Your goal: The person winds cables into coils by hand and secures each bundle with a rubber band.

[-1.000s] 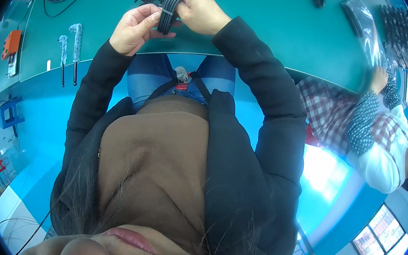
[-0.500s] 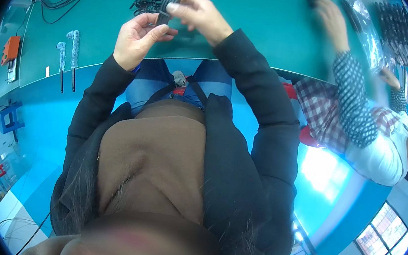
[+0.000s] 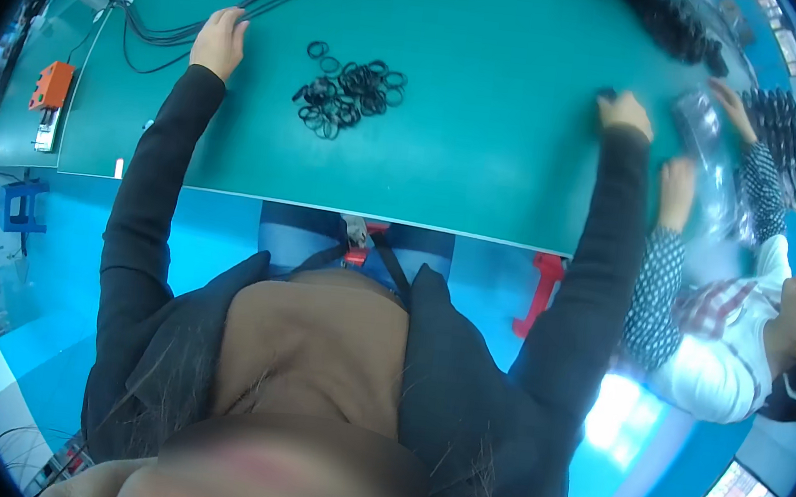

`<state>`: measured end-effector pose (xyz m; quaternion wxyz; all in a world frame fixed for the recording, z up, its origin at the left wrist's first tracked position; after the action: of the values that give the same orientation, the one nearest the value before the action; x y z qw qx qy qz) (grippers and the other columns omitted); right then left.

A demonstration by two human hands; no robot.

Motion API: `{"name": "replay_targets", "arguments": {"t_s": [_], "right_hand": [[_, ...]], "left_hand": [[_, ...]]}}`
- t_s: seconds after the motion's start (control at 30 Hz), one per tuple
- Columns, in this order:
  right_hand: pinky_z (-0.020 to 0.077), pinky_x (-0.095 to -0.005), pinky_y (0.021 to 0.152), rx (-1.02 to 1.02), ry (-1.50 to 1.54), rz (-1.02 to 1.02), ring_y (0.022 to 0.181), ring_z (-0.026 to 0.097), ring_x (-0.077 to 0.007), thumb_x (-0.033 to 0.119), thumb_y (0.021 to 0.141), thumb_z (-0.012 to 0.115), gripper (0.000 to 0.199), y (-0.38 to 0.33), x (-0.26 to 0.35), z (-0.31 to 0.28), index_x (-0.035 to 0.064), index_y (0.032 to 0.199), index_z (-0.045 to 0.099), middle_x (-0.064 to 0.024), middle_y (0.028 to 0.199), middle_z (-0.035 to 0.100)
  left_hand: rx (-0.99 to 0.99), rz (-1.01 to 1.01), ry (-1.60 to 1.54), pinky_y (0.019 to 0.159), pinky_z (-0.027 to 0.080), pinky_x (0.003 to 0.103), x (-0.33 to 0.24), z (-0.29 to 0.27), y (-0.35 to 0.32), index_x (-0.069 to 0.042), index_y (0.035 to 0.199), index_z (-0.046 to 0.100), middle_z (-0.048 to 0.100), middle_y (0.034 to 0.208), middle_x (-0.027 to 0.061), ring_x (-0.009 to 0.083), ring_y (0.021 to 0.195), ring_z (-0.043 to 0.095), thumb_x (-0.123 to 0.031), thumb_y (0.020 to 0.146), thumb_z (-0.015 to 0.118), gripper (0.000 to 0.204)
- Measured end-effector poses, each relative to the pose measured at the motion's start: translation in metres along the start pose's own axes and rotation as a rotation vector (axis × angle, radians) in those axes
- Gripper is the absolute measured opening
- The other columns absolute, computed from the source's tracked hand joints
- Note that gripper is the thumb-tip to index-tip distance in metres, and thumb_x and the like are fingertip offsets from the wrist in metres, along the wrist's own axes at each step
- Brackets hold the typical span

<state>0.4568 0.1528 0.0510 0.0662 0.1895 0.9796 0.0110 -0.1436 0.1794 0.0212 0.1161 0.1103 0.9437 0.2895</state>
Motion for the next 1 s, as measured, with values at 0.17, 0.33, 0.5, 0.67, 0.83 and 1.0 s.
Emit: {"name": "replay_targets", "arguments": {"t_s": [0.17,0.33,0.5,0.67,0.83,1.0], "right_hand": [[0.0481,-0.0436,0.087,0.183,-0.156,0.106,0.108,0.059,-0.0321,0.055,0.078,0.062,0.058,0.008,0.019,-0.021,0.0074,0.111,0.062,-0.0185,0.112,0.063],[0.0523,-0.0444,0.076,-0.351,0.008,-0.495,0.096,0.061,-0.0329,0.035,0.085,0.06,0.029,-0.002,0.183,-0.034,0.0142,0.105,0.06,-0.011,0.106,0.062],[0.0535,-0.0425,0.072,-0.481,0.497,-1.095,0.093,0.061,-0.0291,0.025,0.084,0.062,0.034,-0.041,0.364,-0.026,0.0184,0.116,0.055,-0.0076,0.109,0.058],[0.0508,-0.0407,0.062,-0.462,0.474,-1.12,0.076,0.064,-0.028,0.021,0.086,0.056,0.008,-0.064,0.397,-0.071,0.0156,0.086,0.062,-0.0067,0.086,0.062],[0.0522,-0.0334,0.06,-0.85,0.385,-1.124,0.068,0.064,-0.0232,0.002,0.084,0.056,0.018,-0.093,0.315,-0.192,0.0122,0.095,0.065,-0.0056,0.08,0.066],[0.0516,-0.0263,0.058,-1.241,0.697,-0.971,0.066,0.065,-0.0142,0.004,0.088,0.056,0.016,-0.133,0.198,-0.27,0.0069,0.101,0.066,-0.0051,0.08,0.069]], "left_hand": [[0.274,0.025,0.365,0.074,0.052,0.04,0.048,0.032,0.012,-0.008,0.095,0.06,0.058,0.098,0.0083,0.0264,0.094,0.059,-0.019,0.086,0.06,0.015],[0.189,0.113,0.311,0.067,0.052,0.036,0.032,0.021,0.014,-0.009,0.089,0.058,0.055,0.088,0.0078,0.0248,0.086,0.058,-0.016,0.084,0.058,0.009],[-0.069,0.293,0.281,0.064,0.047,0.033,0.005,-0.02,0.005,-0.008,0.084,0.054,0.052,0.078,0.0062,0.0221,0.078,0.056,-0.014,0.084,0.06,0.008],[-0.143,0.275,0.238,0.063,0.046,0.034,0.011,-0.046,-0.001,-0.009,0.084,0.051,0.053,0.078,0.006,0.022,0.076,0.055,-0.017,0.086,0.058,0.01],[-0.035,0.128,0.239,0.074,0.05,0.043,0.122,-0.025,0.011,-0.009,0.091,0.052,0.059,0.088,0.0107,0.0293,0.089,0.058,-0.012,0.086,0.052,0.007],[0.009,-0.055,0.235,0.077,0.046,0.048,0.261,-0.023,0.027,-0.003,0.093,0.055,0.063,0.092,0.0202,0.0391,0.091,0.059,-0.022,0.093,0.047,0.021]]}}
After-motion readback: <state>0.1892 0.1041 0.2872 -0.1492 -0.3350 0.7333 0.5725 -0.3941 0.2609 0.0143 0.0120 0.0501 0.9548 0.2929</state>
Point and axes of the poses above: each hand's wrist, its own y-axis towards the middle knuckle, its own z-axis out of the palm, x = y × z, the point moved 1 cm from there along y, towards the middle knuckle
